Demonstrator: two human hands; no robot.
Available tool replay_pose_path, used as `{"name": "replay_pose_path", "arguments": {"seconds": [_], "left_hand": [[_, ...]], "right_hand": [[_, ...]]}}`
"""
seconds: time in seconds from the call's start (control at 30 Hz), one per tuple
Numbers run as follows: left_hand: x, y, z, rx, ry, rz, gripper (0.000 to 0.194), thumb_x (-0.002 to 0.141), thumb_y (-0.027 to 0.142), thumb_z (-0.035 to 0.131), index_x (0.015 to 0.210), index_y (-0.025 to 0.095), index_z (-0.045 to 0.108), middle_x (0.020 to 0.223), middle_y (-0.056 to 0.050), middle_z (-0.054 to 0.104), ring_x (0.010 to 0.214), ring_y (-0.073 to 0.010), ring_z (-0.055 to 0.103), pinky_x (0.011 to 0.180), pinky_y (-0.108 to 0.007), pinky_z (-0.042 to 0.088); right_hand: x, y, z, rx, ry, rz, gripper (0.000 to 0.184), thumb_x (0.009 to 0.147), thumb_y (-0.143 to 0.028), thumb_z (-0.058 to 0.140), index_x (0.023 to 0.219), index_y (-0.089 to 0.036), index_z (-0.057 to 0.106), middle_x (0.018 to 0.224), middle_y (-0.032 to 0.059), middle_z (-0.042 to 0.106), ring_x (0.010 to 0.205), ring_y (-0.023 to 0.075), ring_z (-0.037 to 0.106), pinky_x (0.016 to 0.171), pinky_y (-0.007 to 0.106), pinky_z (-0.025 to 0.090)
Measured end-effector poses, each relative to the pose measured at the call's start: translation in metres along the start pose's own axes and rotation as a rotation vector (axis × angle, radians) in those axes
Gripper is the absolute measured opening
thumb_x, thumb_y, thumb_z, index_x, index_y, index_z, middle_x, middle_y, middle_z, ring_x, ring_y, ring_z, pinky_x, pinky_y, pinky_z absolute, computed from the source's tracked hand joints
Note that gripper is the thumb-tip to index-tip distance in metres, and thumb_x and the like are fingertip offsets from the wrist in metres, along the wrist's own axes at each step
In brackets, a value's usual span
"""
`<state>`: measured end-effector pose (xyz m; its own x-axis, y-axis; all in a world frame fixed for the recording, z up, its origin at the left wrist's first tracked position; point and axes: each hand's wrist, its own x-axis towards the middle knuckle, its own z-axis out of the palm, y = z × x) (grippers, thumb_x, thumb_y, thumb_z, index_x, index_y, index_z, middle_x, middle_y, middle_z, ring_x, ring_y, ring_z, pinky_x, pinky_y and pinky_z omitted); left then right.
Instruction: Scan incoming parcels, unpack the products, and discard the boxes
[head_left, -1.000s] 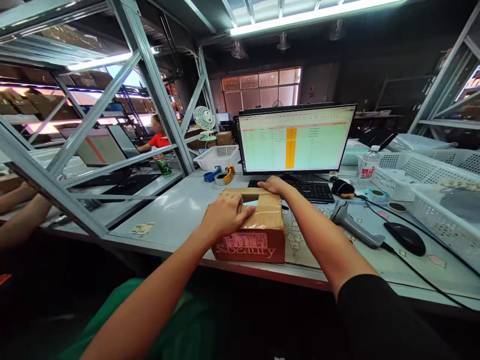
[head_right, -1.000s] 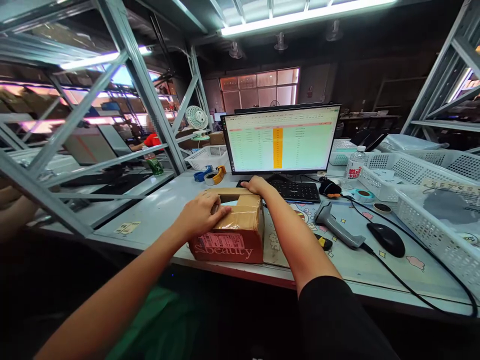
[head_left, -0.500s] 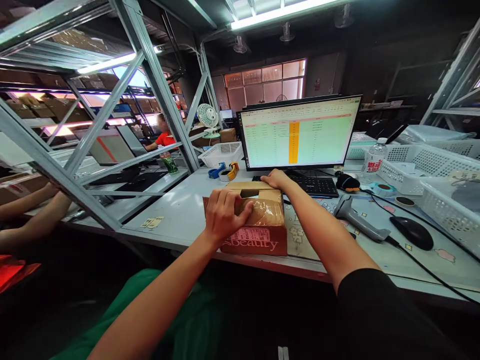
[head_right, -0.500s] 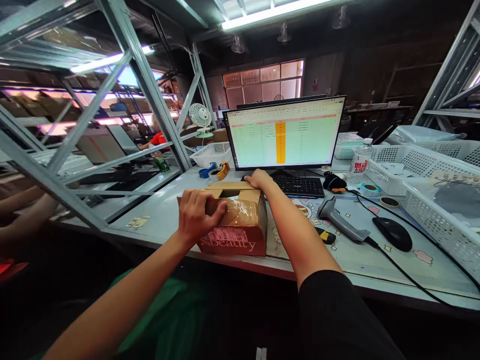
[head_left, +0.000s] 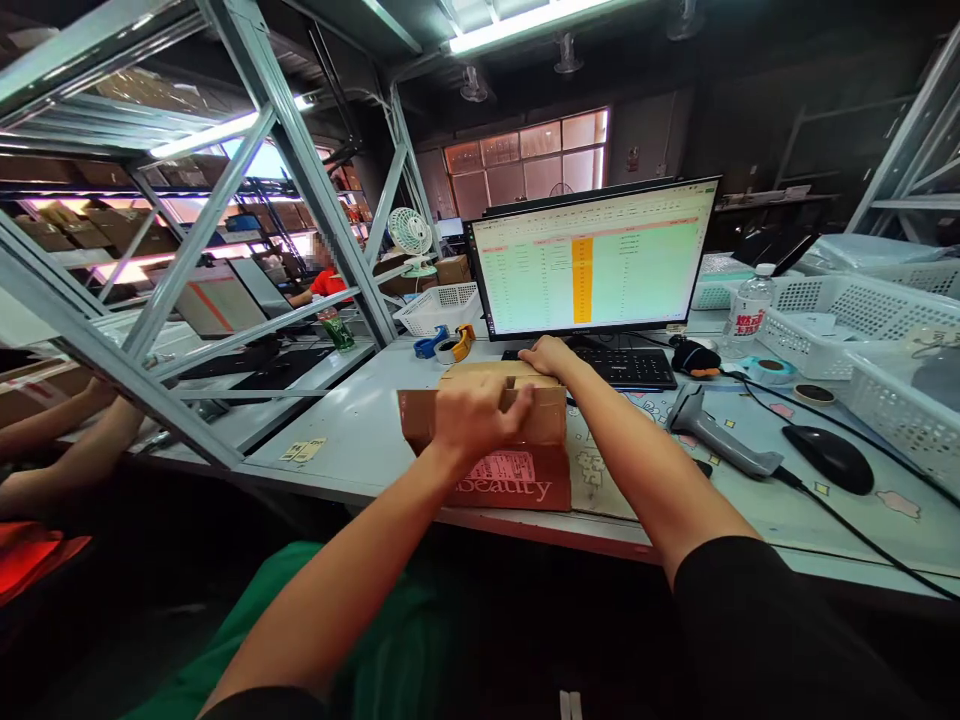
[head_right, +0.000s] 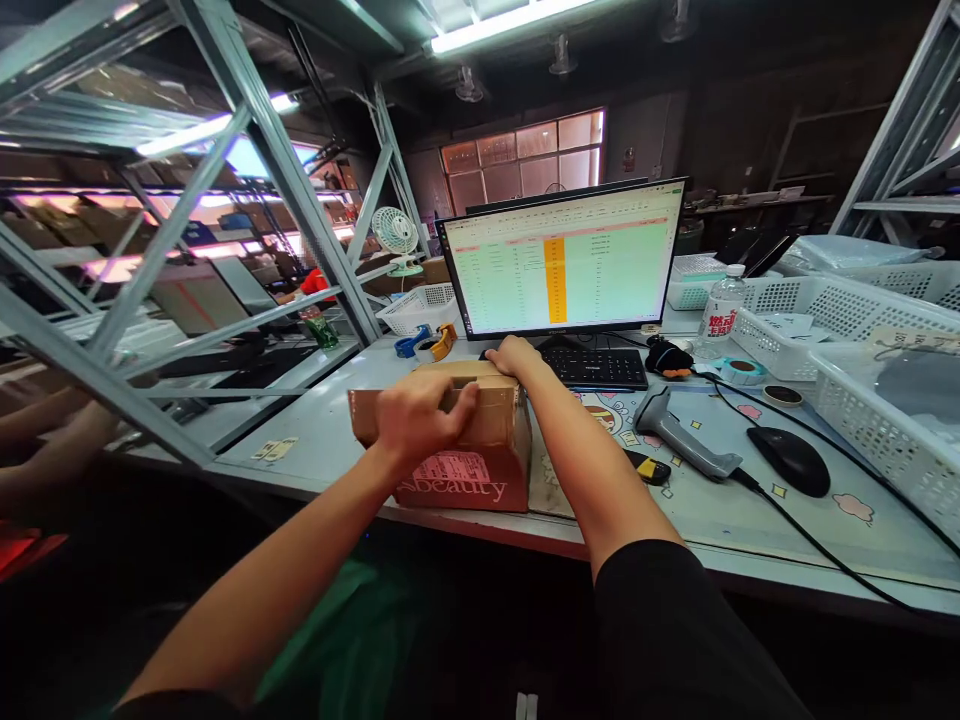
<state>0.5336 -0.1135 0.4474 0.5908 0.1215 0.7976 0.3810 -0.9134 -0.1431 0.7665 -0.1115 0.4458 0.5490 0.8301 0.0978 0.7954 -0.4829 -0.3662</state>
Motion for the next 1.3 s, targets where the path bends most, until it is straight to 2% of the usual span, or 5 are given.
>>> {"name": "replay_pose_path", "arguments": {"seconds": [0.17,0.43,0.57,0.83,1.3], "left_hand": [[-0.054,0.016,-0.023,-0.069,0.341,0.036,0.042,0.107,0.045,0.051,0.069,0.026,0.051,0.062,-0.003,0.061,0.065,-0.0211,0.059,0.071,-0.040,0.043],[-0.153,0.050,-0.046,-0.193,0.091,0.052,0.037,0.105,0.036,0.059,0.139,0.021,0.061,0.127,-0.016,0.076,0.128,-0.0323,0.070,0.107,-0.048,0.055],[-0.110,0.013,-0.078,-0.392,-0.140,-0.001,0.027,0.104,0.033,0.061,0.129,0.026,0.070,0.117,-0.009,0.081,0.109,-0.0256,0.076,0.096,-0.040,0.060],[0.029,-0.058,-0.043,-0.669,-0.793,-0.053,0.041,0.104,0.041,0.042,0.079,0.024,0.070,0.086,-0.004,0.079,0.084,-0.0199,0.073,0.080,-0.031,0.055],[0.012,-0.126,-0.024,-0.088,-0.889,-0.039,0.072,0.065,0.070,0.086,0.126,0.033,0.077,0.141,-0.013,0.073,0.131,-0.0412,0.060,0.100,-0.050,0.050]], "right_hand": [[0.004,0.004,0.005,0.040,0.013,0.011,0.053,0.108,-0.054,0.052,0.128,-0.012,0.079,0.127,0.0203,0.077,0.119,0.0298,0.070,0.095,0.032,0.050],[-0.020,-0.003,-0.007,0.038,0.227,-0.076,0.047,0.110,-0.044,0.043,0.128,-0.015,0.076,0.136,0.0195,0.073,0.129,0.0320,0.063,0.107,0.039,0.044],[-0.058,-0.020,-0.021,0.169,0.544,-0.388,0.042,0.109,-0.034,0.040,0.121,-0.015,0.075,0.127,0.0155,0.075,0.123,0.0284,0.063,0.114,0.040,0.039],[-0.128,-0.040,-0.034,0.177,-0.114,-0.692,0.034,0.106,-0.032,0.051,0.101,-0.021,0.083,0.096,0.0050,0.081,0.088,0.0196,0.068,0.084,0.031,0.048],[-0.204,0.079,-0.014,0.662,0.524,-0.362,0.055,0.103,-0.069,0.054,0.135,-0.027,0.069,0.139,0.0141,0.069,0.125,0.0296,0.069,0.102,0.044,0.058]]}}
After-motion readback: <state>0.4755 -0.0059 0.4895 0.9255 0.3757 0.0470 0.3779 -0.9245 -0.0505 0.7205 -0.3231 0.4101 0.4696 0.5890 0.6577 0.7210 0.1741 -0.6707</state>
